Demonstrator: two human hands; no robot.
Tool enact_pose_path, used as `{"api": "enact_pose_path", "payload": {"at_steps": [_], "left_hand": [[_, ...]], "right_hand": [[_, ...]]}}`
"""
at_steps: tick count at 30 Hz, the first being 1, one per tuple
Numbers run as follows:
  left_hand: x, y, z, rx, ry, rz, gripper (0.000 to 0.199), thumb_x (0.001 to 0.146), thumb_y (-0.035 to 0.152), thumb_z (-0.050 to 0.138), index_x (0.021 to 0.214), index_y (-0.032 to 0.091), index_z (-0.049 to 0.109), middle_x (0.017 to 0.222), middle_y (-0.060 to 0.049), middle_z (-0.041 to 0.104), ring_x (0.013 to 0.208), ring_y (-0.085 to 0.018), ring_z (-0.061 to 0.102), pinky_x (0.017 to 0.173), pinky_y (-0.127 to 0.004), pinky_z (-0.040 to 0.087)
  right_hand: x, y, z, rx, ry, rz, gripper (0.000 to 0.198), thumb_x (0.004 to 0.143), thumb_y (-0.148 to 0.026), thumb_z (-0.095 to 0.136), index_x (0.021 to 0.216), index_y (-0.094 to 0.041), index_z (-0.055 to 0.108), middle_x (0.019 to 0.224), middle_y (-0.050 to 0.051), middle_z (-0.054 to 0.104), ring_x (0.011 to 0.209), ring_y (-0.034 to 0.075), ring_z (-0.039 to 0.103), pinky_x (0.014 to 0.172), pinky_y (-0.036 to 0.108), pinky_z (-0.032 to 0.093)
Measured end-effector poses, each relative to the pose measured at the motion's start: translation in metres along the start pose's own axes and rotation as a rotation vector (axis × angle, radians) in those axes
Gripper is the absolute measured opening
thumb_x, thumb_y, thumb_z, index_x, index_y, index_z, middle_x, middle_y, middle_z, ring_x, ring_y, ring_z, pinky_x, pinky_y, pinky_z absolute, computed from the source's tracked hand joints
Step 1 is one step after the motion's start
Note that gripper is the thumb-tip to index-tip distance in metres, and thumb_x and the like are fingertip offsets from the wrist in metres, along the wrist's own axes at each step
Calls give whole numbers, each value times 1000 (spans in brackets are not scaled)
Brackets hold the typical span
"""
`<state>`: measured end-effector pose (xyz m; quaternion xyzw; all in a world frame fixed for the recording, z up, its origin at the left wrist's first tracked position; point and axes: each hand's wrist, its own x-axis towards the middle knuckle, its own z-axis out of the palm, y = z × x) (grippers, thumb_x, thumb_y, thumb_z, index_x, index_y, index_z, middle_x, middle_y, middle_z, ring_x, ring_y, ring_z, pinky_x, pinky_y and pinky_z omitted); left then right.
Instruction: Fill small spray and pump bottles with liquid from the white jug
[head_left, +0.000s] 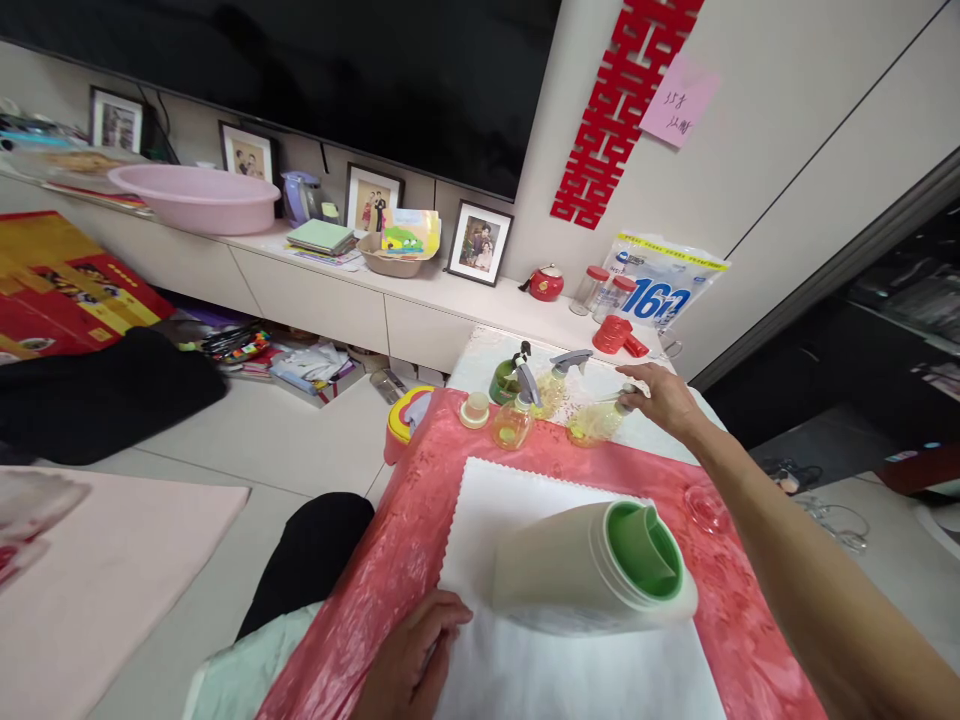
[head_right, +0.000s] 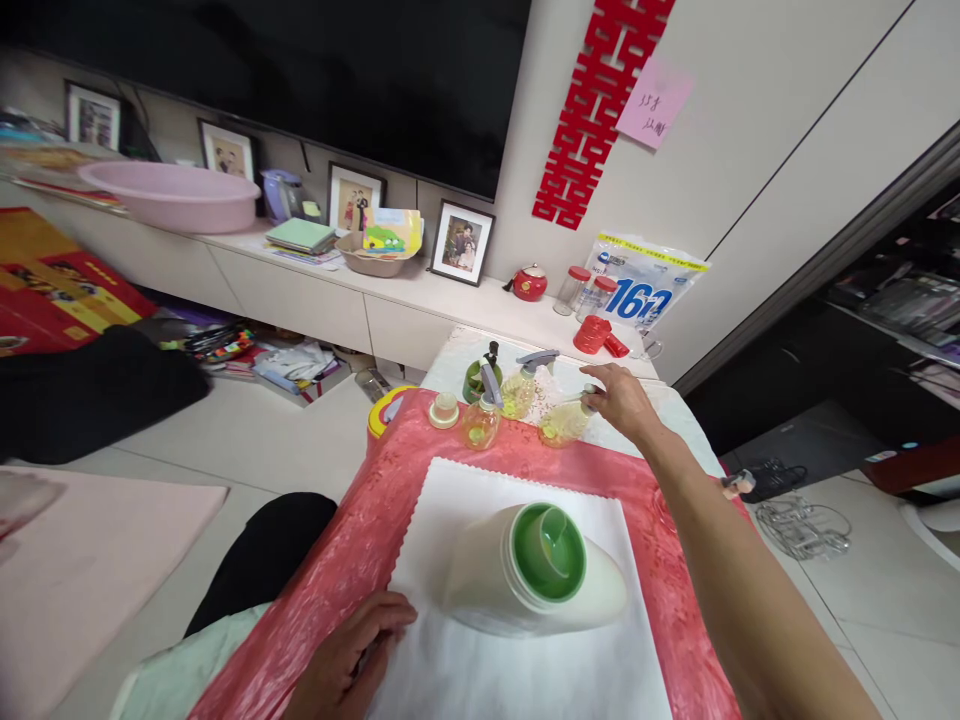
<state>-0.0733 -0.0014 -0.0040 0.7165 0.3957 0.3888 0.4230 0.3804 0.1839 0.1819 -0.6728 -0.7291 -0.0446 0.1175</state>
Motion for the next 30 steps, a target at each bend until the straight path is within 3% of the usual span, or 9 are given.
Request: {"api": "enact_pose_path", "payload": {"at_steps": [6, 13, 17, 21, 25, 30], "left_hand": [[3, 1, -2, -1, -13, 34, 25, 97, 23, 48, 104, 26, 71, 100, -5, 75, 88, -17, 73, 79, -23, 61], [4, 3, -7, 51, -53, 28, 27, 95, 17, 49, 106, 27, 71, 104, -5, 75, 92, -17, 73, 82, -24, 61], [1, 1, -5, 43, -61, 17, 26, 96, 19, 49, 108, 27, 71, 105, -6, 74, 95, -17, 73, 85, -24, 61], [0, 4, -2, -4, 3, -20, 27, 98, 21, 46, 104, 26, 71, 104, -6, 74, 92, -17, 72, 84, -25, 61], [2, 4, -4, 18, -40, -3, 26, 97, 23, 48, 106, 26, 72, 104, -7, 75, 94, -18, 72, 85, -26, 62], [4, 2, -7, 34, -46, 34, 24, 97, 22, 49, 106, 26, 71, 103, -6, 75, 92, -18, 73, 82, -24, 62]], "right_hand": [[-6, -2, 5, 57, -47, -1, 31, 100, -34, 66, 120, -10, 68, 113, 10, 59, 98, 16, 57, 96, 31, 50], [-2, -8, 6, 56, -121, 28, 40, 108, -47, 59, 112, -8, 64, 99, 7, 58, 87, 13, 56, 87, 26, 52], [0, -14, 6, 40, -138, 41, 37, 108, -45, 58, 111, -8, 63, 99, 6, 57, 88, 13, 56, 88, 27, 51], [-2, -20, 9, 16, -119, 55, 34, 107, -40, 62, 124, -10, 62, 109, 8, 57, 98, 15, 56, 97, 32, 51], [-7, -19, 13, 16, -106, 61, 39, 107, -39, 63, 134, -11, 59, 116, 10, 56, 105, 18, 56, 101, 36, 51], [-11, -21, 20, 36, -96, 56, 38, 109, -43, 59, 128, -10, 60, 113, 10, 56, 104, 17, 57, 100, 35, 51]]}}
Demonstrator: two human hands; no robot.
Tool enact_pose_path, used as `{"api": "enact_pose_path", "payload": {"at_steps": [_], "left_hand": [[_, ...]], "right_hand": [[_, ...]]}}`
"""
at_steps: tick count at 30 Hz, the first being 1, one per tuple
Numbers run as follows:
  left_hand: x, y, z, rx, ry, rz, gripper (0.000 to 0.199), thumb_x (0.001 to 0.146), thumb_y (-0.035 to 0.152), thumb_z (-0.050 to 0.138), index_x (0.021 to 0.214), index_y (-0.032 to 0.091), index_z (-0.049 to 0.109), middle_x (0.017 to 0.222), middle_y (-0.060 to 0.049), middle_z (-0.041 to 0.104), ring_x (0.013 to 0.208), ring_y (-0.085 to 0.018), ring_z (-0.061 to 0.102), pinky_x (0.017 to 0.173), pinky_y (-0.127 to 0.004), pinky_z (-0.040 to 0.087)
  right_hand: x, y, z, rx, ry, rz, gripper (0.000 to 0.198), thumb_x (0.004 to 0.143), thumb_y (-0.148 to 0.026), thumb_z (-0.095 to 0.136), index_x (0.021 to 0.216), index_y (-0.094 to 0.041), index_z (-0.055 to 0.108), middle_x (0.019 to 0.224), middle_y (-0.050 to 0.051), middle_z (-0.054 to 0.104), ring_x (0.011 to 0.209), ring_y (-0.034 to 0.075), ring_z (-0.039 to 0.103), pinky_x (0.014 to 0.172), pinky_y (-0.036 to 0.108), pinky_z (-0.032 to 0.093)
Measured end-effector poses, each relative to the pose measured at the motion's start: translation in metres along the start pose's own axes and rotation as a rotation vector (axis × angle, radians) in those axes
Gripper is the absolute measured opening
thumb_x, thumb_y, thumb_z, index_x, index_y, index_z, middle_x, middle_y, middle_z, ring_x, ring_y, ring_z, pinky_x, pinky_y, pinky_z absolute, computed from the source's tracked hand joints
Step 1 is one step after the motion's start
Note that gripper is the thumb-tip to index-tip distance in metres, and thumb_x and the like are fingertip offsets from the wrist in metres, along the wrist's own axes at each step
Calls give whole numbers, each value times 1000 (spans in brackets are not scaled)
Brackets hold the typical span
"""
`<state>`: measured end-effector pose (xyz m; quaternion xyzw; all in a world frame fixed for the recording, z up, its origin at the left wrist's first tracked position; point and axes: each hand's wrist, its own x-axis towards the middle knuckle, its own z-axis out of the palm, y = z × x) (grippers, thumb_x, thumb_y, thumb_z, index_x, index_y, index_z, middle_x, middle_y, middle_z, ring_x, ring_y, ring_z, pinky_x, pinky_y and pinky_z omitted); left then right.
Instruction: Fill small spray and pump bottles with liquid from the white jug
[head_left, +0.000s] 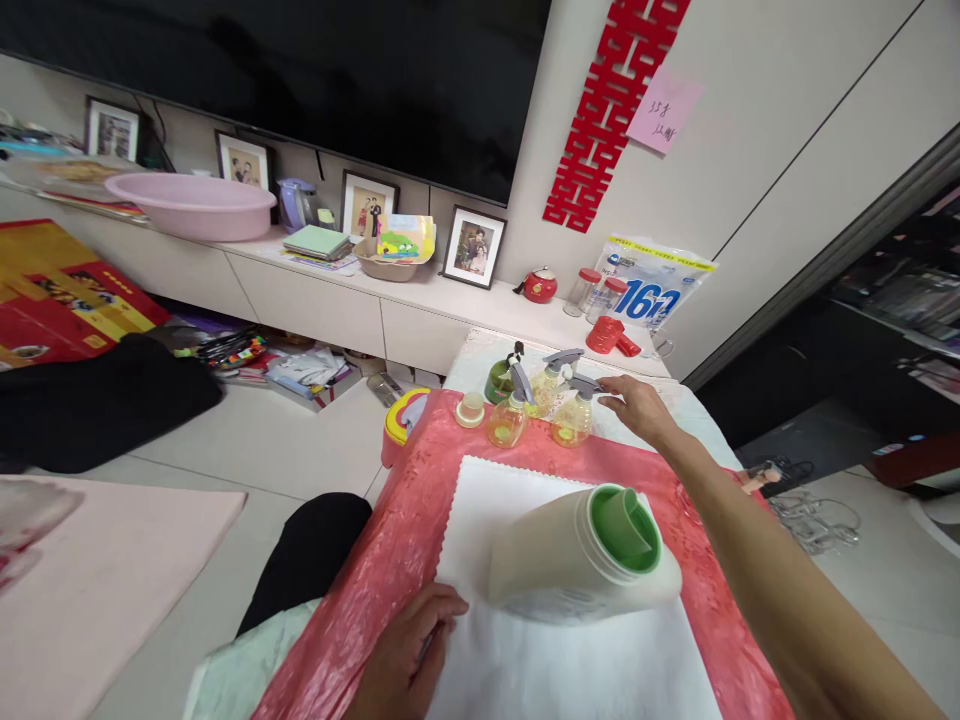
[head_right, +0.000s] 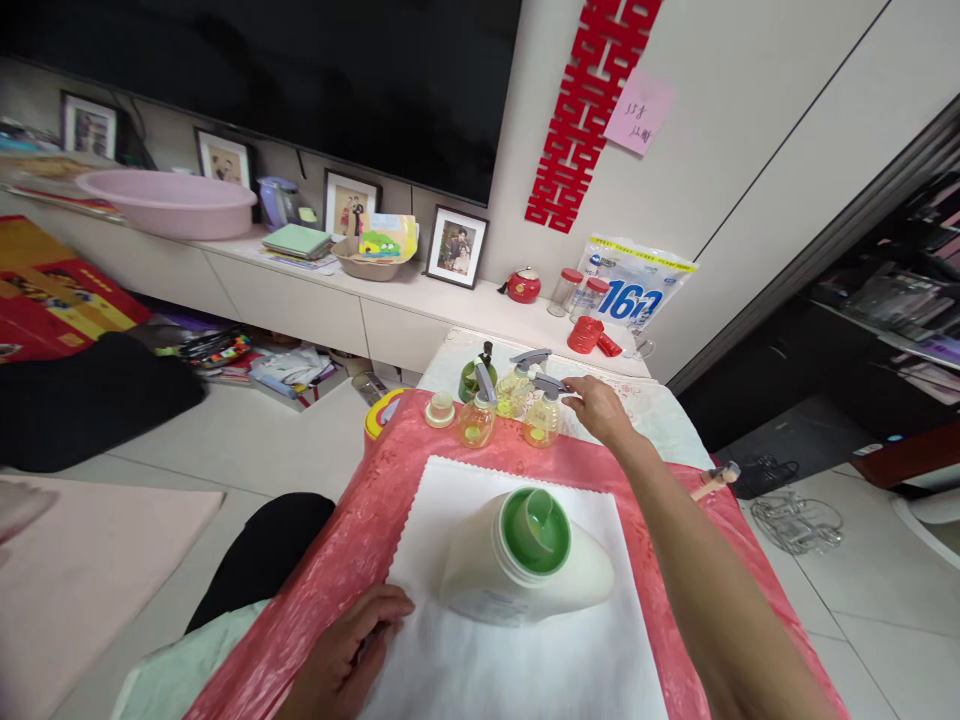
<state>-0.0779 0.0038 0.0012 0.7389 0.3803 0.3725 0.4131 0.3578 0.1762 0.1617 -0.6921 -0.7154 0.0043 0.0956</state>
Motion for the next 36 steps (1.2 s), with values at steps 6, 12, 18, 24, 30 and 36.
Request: {"api": "enact_pose_path", "payload": {"at_steps": [6, 12, 18, 24, 30, 36], "left_hand": [[2, 3, 1, 9, -5, 17, 27, 98, 20, 45, 106, 26, 70, 103, -6, 74, 91, -16, 73, 82, -24, 61], [1, 6, 2, 4, 8, 12, 27, 97, 18, 46, 105, 26, 70, 101, -5, 74, 87, -16, 72, 79, -23, 61], [-1, 3, 2, -5, -8, 20, 28, 97, 15, 46, 108, 27, 68, 103, -4, 73, 89, -15, 71, 81, -23, 59], [0, 3, 1, 15, -14, 6, 26, 97, 15, 46, 106, 26, 68, 103, -4, 72, 91, -15, 71, 83, -23, 59], [0, 2, 2, 1, -10, 11, 29, 96, 14, 45, 107, 27, 68, 103, -4, 72, 89, -15, 71, 81, -23, 58], [-1, 4, 2, -14, 6, 0, 28, 96, 16, 45, 105, 26, 69, 102, -5, 72, 88, -16, 71, 81, -25, 59]], "right_hand": [[6, -3, 9, 63, -13, 43, 34, 110, -43, 57, 114, -9, 63, 102, 7, 57, 95, 13, 57, 93, 30, 53], [5, 7, 19, 211, 22, 185, 36, 110, -42, 58, 116, -7, 63, 103, 7, 57, 92, 14, 58, 88, 27, 56], [-2, 0, 38, 344, 50, 254, 36, 110, -42, 58, 119, -7, 62, 102, 7, 58, 93, 14, 59, 88, 28, 56], [-2, -8, 39, 344, 50, 247, 38, 111, -44, 57, 119, -7, 61, 98, 6, 57, 86, 12, 58, 84, 26, 56], [-1, -17, 26, 241, 28, 211, 33, 109, -40, 60, 117, -9, 63, 105, 7, 57, 96, 14, 58, 94, 30, 54], [0, -23, 21, 188, 14, 200, 33, 109, -40, 60, 121, -10, 62, 110, 8, 57, 99, 15, 57, 98, 33, 53]]}}
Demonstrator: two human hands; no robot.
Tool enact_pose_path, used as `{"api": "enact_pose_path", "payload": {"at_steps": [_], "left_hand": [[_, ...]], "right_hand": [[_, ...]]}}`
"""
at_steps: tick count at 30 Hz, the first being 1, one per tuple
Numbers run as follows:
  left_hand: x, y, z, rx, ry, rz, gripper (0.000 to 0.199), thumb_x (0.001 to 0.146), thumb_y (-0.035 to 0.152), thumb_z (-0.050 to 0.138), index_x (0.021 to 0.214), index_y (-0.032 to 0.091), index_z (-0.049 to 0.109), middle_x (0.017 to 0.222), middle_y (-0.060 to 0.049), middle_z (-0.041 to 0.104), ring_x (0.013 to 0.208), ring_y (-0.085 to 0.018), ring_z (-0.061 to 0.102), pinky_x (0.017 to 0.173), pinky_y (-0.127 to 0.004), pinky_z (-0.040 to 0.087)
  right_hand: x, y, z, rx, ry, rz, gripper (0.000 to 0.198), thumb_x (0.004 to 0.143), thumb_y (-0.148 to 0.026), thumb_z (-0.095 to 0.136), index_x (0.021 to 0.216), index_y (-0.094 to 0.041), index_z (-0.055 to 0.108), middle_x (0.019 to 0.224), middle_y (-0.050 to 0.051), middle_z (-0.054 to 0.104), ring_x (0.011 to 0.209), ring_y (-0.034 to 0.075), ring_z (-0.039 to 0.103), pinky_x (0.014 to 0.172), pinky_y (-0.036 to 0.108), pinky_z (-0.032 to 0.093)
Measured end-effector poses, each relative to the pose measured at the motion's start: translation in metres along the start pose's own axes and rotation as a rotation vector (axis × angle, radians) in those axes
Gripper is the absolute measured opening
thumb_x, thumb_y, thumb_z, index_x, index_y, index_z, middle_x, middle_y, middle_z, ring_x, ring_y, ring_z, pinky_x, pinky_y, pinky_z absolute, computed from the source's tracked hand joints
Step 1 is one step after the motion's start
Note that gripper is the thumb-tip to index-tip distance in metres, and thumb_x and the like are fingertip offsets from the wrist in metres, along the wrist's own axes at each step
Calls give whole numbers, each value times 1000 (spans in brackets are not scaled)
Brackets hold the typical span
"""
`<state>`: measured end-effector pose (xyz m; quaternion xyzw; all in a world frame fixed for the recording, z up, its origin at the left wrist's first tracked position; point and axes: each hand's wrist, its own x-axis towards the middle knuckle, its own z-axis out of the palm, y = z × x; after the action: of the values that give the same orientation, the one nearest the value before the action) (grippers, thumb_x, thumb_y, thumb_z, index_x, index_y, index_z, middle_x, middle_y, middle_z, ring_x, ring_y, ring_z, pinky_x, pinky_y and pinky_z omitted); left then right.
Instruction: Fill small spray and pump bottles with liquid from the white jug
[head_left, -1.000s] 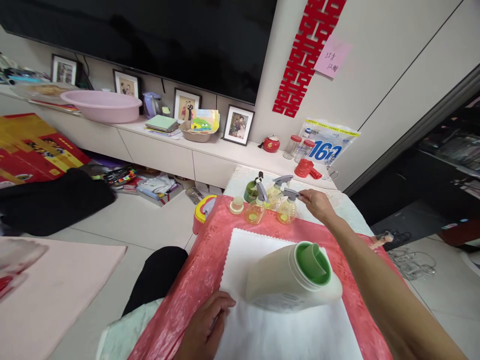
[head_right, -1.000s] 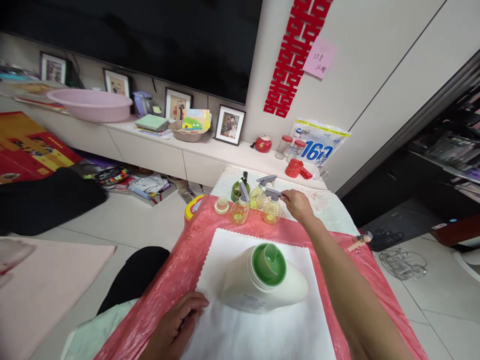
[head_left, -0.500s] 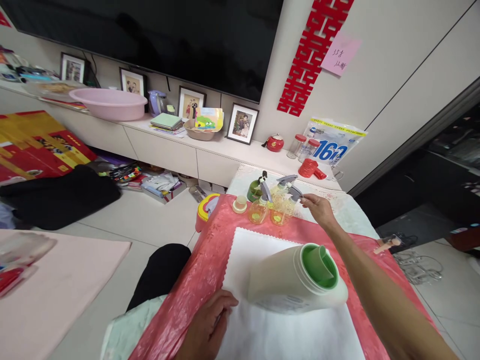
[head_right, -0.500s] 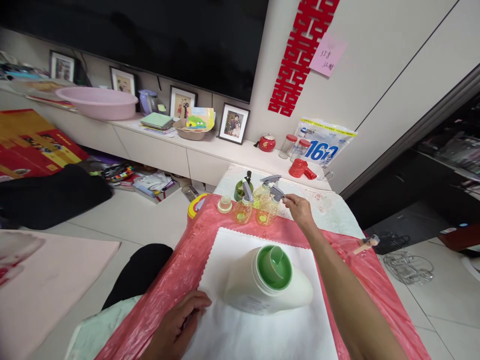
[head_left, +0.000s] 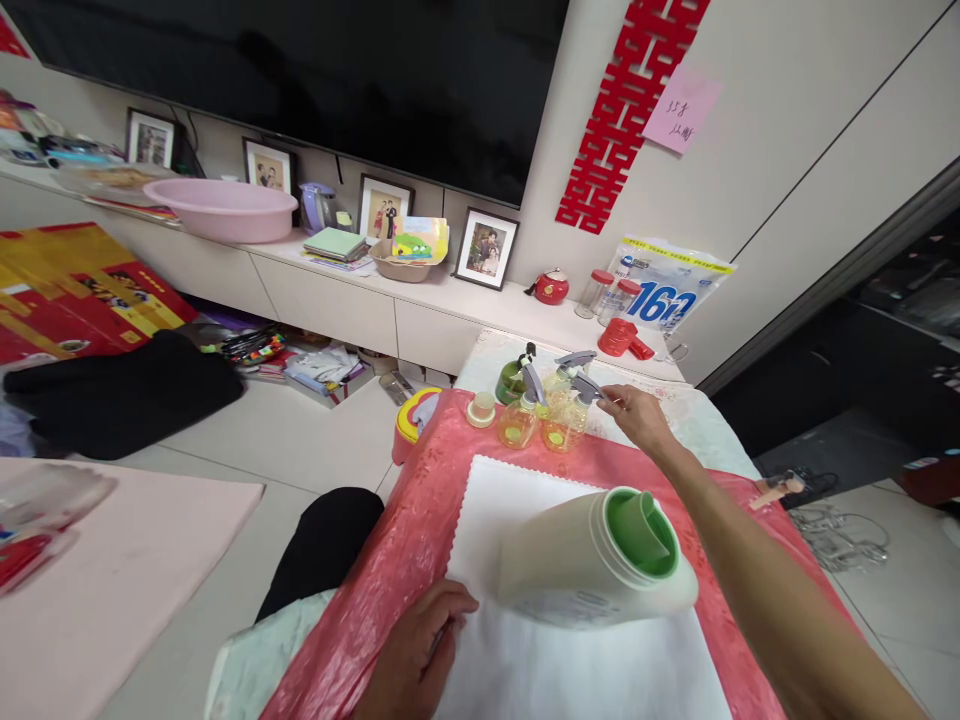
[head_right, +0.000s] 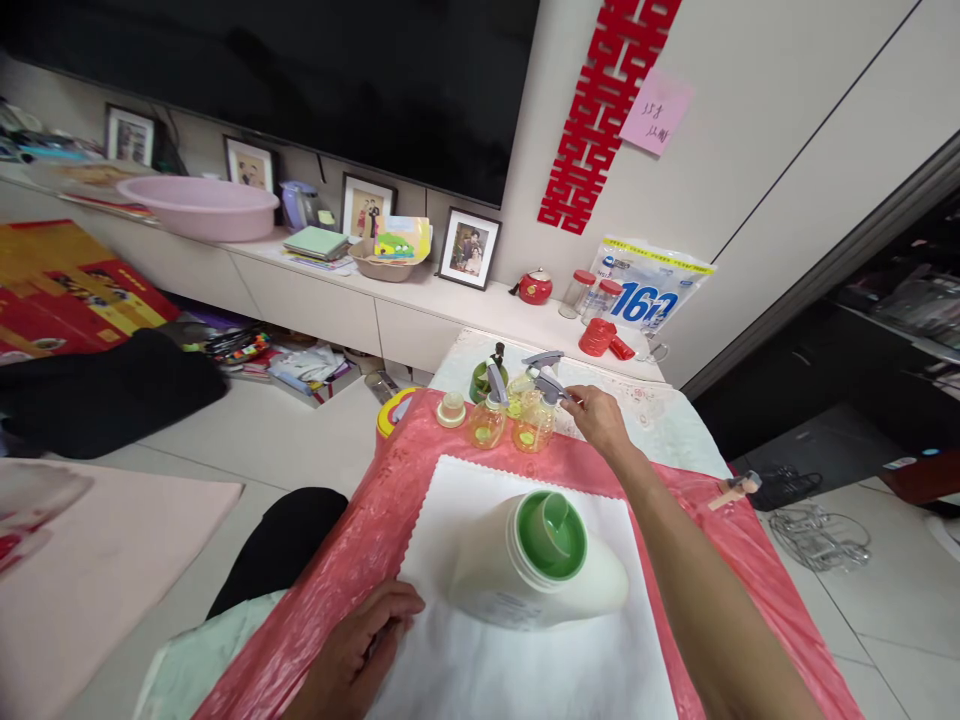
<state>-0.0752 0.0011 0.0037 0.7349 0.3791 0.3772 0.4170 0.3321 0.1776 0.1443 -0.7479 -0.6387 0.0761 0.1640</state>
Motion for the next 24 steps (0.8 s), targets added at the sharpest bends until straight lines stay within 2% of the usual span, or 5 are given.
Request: {"api": "enact_pose_path", "payload": {"at_steps": [7, 11, 15, 19, 24], "left_hand": [[-1, -5, 2, 3, 0, -4, 26, 97, 18, 45, 107, 25, 69, 103, -6, 73, 91, -17, 71, 83, -25, 60], [-2, -9, 3, 11, -2, 26, 25, 99, 20, 45, 107, 25, 69, 104, -6, 73, 93, -16, 71, 84, -24, 60], [-1, -10, 1, 19, 4, 49, 24, 100, 25, 48, 106, 25, 71, 103, -7, 74, 93, -16, 73, 83, -23, 61], [0, -13, 0, 14, 32, 42, 23, 99, 33, 53, 105, 25, 74, 104, -7, 76, 86, -16, 75, 77, -22, 63], [-3, -16, 0, 14, 74, -51, 31, 98, 47, 54, 102, 26, 77, 107, -6, 76, 87, -17, 76, 79, -23, 63]], "right_hand": [[-17, 5, -1, 49, 26, 43, 38, 107, -39, 63, 131, -10, 60, 114, 9, 57, 97, 15, 58, 97, 34, 53], [-56, 24, 2, 122, 79, 141, 38, 104, -31, 67, 136, -11, 59, 118, 9, 57, 97, 14, 59, 98, 33, 53], [-127, 65, 15, 187, 115, 359, 26, 103, -31, 68, 116, -8, 65, 105, 6, 60, 95, 13, 59, 93, 28, 53], [-198, 111, 33, 225, 178, 684, 36, 105, -39, 67, 93, -6, 60, 83, 2, 53, 77, 9, 55, 77, 21, 53], [-215, 148, 37, 319, 461, 906, 38, 106, -41, 65, 122, -8, 59, 109, 8, 55, 97, 15, 57, 90, 30, 55]]}}
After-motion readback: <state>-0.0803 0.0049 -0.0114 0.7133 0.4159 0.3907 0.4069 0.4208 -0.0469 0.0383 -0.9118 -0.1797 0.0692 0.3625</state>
